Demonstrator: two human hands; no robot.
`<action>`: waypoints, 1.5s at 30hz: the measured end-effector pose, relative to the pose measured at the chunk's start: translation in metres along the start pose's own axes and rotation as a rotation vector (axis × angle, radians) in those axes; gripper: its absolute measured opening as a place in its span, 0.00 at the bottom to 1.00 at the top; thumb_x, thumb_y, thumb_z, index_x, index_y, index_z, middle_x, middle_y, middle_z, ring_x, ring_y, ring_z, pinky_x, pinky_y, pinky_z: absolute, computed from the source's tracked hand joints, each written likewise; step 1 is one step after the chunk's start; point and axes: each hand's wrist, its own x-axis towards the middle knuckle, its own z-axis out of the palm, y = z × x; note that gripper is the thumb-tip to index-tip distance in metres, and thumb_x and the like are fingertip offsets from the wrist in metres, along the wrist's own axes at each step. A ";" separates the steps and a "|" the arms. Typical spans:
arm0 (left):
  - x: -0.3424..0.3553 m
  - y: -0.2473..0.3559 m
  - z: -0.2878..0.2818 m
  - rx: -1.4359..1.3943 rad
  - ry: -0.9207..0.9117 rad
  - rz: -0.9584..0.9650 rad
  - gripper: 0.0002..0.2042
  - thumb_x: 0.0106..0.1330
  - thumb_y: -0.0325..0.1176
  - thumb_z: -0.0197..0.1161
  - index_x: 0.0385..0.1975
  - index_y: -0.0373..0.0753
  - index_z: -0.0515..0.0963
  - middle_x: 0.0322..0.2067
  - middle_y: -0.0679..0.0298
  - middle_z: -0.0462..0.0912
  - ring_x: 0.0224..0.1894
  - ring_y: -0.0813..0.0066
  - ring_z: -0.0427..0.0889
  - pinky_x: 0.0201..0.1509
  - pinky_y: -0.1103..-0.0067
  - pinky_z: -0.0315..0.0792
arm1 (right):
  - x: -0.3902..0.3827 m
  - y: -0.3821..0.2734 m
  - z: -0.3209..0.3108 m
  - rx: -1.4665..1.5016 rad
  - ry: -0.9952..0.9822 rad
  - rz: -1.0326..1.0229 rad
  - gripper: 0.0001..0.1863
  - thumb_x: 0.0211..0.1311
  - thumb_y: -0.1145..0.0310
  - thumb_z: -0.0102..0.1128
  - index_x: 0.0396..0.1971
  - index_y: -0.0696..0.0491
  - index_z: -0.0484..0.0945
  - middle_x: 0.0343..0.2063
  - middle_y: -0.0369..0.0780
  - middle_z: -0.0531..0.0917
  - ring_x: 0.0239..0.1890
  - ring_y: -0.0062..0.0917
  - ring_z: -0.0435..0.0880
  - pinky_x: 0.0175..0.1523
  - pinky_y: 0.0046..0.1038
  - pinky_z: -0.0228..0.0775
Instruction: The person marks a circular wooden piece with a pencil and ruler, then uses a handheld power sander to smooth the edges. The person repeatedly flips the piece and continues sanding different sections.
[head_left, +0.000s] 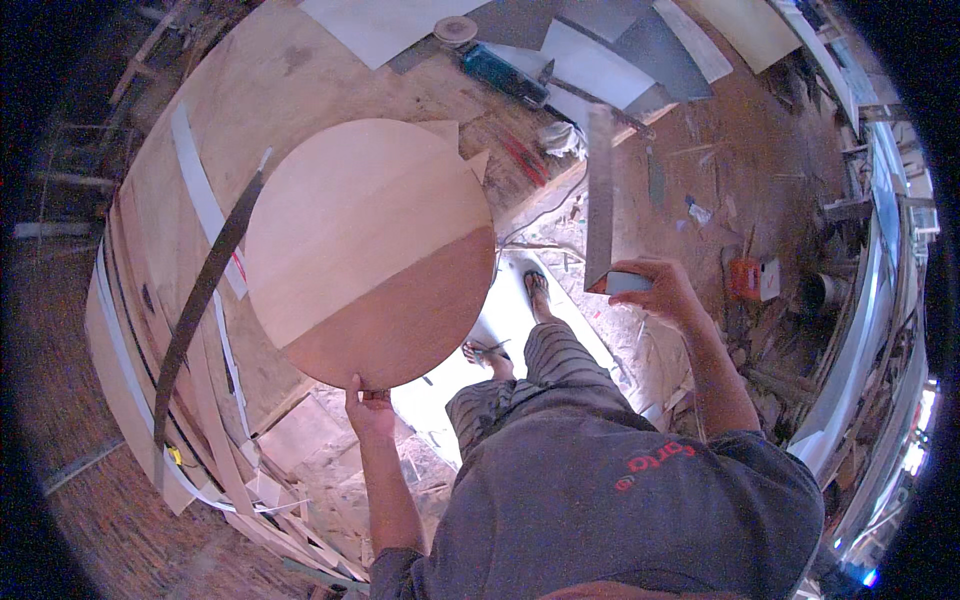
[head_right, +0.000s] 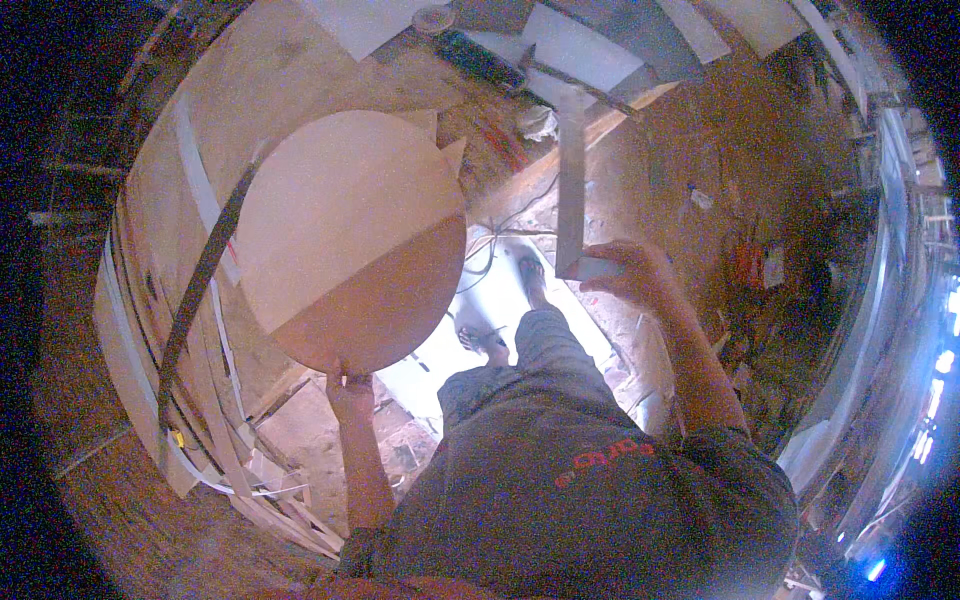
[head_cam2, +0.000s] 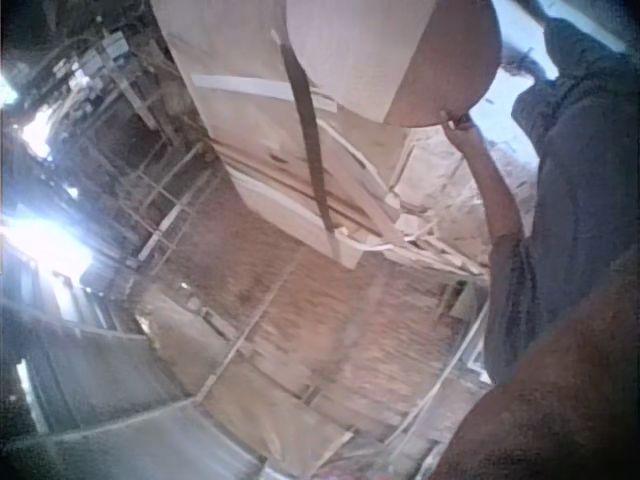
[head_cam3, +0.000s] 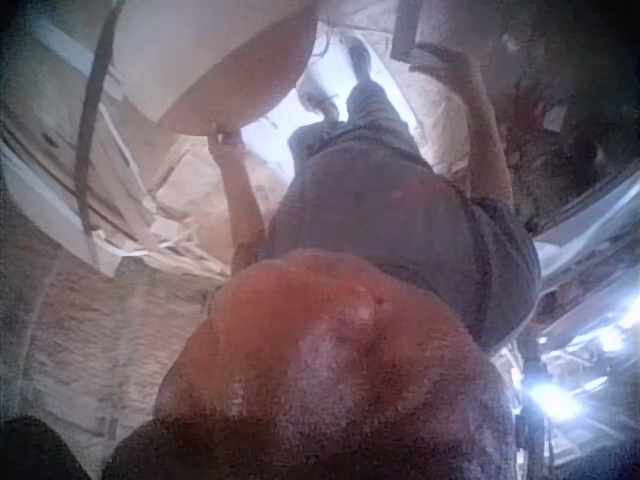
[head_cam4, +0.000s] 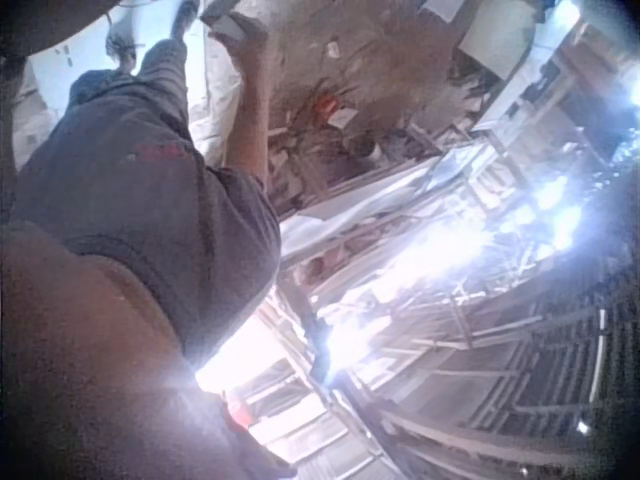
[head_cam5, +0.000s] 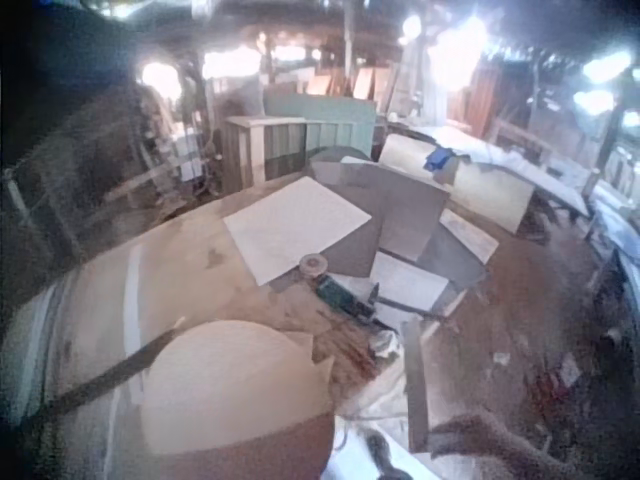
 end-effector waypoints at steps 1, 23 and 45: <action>-0.005 0.004 0.001 0.064 0.044 0.012 0.25 0.71 0.39 0.70 0.63 0.34 0.74 0.59 0.51 0.76 0.63 0.57 0.76 0.72 0.61 0.69 | -0.001 -0.001 -0.002 -0.057 -0.026 -0.052 0.28 0.47 0.65 0.88 0.51 0.55 0.89 0.39 0.38 0.90 0.43 0.23 0.88 0.51 0.29 0.78; -0.025 -0.141 0.391 1.913 0.260 0.966 0.49 0.62 0.55 0.64 0.76 0.24 0.59 0.80 0.38 0.50 0.79 0.28 0.52 0.79 0.36 0.44 | 0.144 0.051 -0.063 -0.121 -0.308 -0.433 0.19 0.59 0.58 0.77 0.50 0.44 0.90 0.37 0.40 0.89 0.37 0.39 0.90 0.42 0.39 0.80; 0.067 -0.020 0.278 2.023 0.322 1.021 0.42 0.78 0.63 0.51 0.81 0.40 0.54 0.81 0.45 0.49 0.83 0.42 0.47 0.77 0.31 0.38 | 0.308 0.000 0.020 0.200 -0.569 -0.649 0.15 0.60 0.57 0.78 0.41 0.51 0.92 0.35 0.44 0.91 0.37 0.41 0.91 0.44 0.39 0.81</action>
